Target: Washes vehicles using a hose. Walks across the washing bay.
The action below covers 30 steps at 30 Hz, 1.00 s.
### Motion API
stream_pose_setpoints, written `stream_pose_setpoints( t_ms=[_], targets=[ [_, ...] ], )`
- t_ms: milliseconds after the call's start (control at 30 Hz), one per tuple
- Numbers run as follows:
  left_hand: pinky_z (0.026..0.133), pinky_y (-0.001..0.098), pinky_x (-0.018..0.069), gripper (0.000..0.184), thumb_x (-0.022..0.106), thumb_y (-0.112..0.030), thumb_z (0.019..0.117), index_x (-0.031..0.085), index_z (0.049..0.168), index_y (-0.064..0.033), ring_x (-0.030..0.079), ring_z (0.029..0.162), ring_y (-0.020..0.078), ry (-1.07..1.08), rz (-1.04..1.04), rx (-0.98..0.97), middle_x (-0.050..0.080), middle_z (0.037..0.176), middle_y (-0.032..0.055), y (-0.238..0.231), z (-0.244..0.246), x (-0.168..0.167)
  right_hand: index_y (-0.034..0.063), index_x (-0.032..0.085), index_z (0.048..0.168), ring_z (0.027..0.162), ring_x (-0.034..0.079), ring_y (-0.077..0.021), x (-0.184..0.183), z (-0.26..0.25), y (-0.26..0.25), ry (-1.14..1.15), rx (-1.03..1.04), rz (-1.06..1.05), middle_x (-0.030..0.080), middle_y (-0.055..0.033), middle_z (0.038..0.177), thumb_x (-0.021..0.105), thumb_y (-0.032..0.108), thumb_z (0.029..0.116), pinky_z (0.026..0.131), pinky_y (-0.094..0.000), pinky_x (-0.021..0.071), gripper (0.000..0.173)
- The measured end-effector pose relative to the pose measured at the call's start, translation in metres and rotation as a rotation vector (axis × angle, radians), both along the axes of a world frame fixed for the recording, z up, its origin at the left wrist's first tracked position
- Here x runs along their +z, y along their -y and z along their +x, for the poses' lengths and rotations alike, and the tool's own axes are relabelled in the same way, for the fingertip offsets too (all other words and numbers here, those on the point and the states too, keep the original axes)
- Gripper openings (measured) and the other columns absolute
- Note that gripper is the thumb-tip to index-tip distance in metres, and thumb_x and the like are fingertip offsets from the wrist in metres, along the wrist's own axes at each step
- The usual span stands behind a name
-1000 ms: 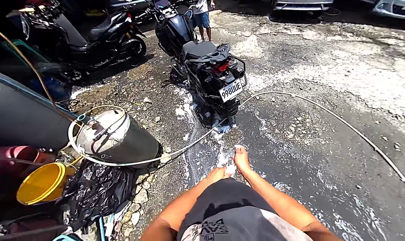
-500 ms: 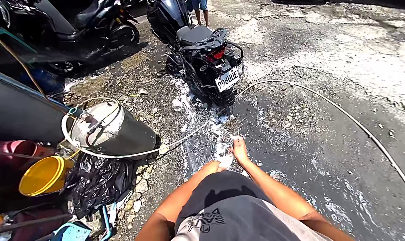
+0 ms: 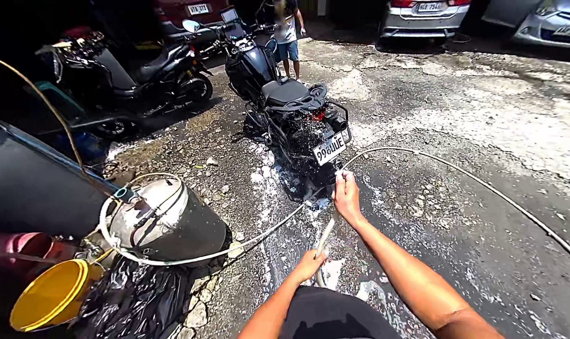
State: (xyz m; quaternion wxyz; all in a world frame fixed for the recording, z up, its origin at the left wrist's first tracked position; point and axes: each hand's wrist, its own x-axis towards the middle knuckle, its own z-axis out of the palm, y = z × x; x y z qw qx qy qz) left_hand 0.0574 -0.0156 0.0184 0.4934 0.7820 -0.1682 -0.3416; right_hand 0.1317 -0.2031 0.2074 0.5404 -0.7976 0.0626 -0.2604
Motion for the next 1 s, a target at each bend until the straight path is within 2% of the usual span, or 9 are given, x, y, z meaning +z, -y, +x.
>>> stream_pose_setpoints(
  t_ms=[100, 267, 333, 433, 567, 667, 767, 800, 1000],
  targets=[
    [0.081, 0.0381, 0.0549, 0.050, 0.042, -0.045, 0.1091, 0.066, 0.107, -0.0008, 0.065, 0.081, 0.0159, -0.129, -0.108, 0.121, 0.067, 0.087, 0.0070, -0.008, 0.016, -0.016, 0.0019, 0.054, 0.127, 0.057, 0.060, -0.0180, 0.062, 0.059, -0.002, 0.134, -0.014, -0.068, 0.061, -0.0069, 0.076, 0.037, 0.025, 0.1095, 0.059, -0.0416, 0.0561, 0.034],
    [0.061, 0.0258, 0.0514, 0.044, 0.028, -0.030, 0.1119, 0.058, 0.092, -0.0050, 0.055, 0.061, 0.0073, -0.139, -0.528, 0.438, 0.055, 0.069, -0.0032, -0.004, 0.071, 0.004, 0.0055, 0.051, 0.133, 0.058, 0.059, -0.0267, 0.170, 0.168, -0.016, 0.260, -0.006, -0.085, 0.062, -0.0138, 0.079, 0.037, 0.031, 0.1109, 0.057, -0.0494, 0.0536, 0.037],
    [0.058, 0.0284, 0.0486, 0.049, 0.028, -0.037, 0.1117, 0.058, 0.089, -0.0060, 0.052, 0.058, 0.0091, 0.024, -0.459, 0.522, 0.052, 0.066, -0.0027, 0.000, 0.109, 0.036, 0.0037, 0.053, 0.131, 0.060, 0.062, -0.0263, 0.212, 0.216, -0.021, 0.332, -0.023, -0.110, 0.063, -0.0139, 0.083, 0.037, 0.030, 0.1108, 0.060, -0.0495, 0.0550, 0.037],
    [0.063, 0.0424, 0.0520, 0.060, 0.033, -0.047, 0.1098, 0.065, 0.085, -0.0024, 0.057, 0.061, 0.0198, 0.321, -0.228, 0.646, 0.056, 0.066, 0.0057, 0.014, 0.159, 0.093, 0.0017, 0.056, 0.129, 0.082, 0.068, -0.0283, 0.267, 0.282, -0.019, 0.383, -0.067, -0.141, 0.067, -0.0166, 0.098, 0.037, 0.027, 0.1107, 0.077, -0.0505, 0.0563, 0.037],
    [0.067, 0.0458, 0.0532, 0.059, 0.036, -0.046, 0.1097, 0.067, 0.086, -0.0017, 0.060, 0.064, 0.0228, 0.479, -0.152, 0.722, 0.059, 0.068, 0.0086, 0.038, 0.196, 0.130, 0.0031, 0.052, 0.135, 0.104, 0.069, -0.0371, 0.305, 0.341, -0.007, 0.236, -0.129, -0.196, 0.069, -0.0216, 0.111, 0.034, 0.028, 0.1108, 0.090, -0.0561, 0.0540, 0.039],
    [0.067, 0.0465, 0.0520, 0.057, 0.038, -0.044, 0.1096, 0.065, 0.082, -0.0015, 0.060, 0.064, 0.0240, 0.482, -0.102, 0.700, 0.057, 0.066, 0.0094, 0.053, 0.198, 0.125, 0.0014, 0.052, 0.136, 0.107, 0.067, -0.0408, 0.281, 0.368, 0.024, 0.060, -0.110, -0.201, 0.068, -0.0251, 0.116, 0.036, 0.031, 0.1107, 0.092, -0.0591, 0.0531, 0.042],
    [0.073, 0.0515, 0.0545, 0.058, 0.040, -0.047, 0.1081, 0.069, 0.091, 0.0001, 0.065, 0.072, 0.0286, 0.382, 0.012, 0.578, 0.064, 0.074, 0.0139, 0.067, 0.182, 0.080, 0.0009, 0.054, 0.133, 0.091, 0.067, -0.0407, 0.186, 0.384, 0.088, -0.197, -0.018, -0.196, 0.065, -0.0272, 0.109, 0.039, 0.036, 0.1078, 0.078, -0.0608, 0.0544, 0.046],
    [0.075, 0.0537, 0.0548, 0.058, 0.043, -0.049, 0.1066, 0.070, 0.093, 0.0003, 0.067, 0.074, 0.0303, 0.343, 0.045, 0.526, 0.066, 0.076, 0.0155, 0.073, 0.174, 0.061, 0.0010, 0.057, 0.132, 0.095, 0.068, -0.0399, 0.149, 0.382, 0.114, -0.287, 0.006, -0.191, 0.066, -0.0269, 0.113, 0.039, 0.036, 0.1078, 0.082, -0.0609, 0.0544, 0.046],
    [0.087, 0.0593, 0.0561, 0.064, 0.051, -0.063, 0.0986, 0.075, 0.098, -0.0034, 0.072, 0.092, 0.0350, 0.253, 0.380, 0.129, 0.073, 0.091, 0.0186, 0.122, 0.149, -0.039, 0.0024, 0.053, 0.135, 0.061, 0.057, -0.0219, -0.027, 0.250, 0.273, -0.512, -0.018, 0.150, 0.061, -0.0142, 0.087, 0.036, 0.033, 0.1113, 0.059, -0.0430, 0.0538, 0.042]
  ],
)
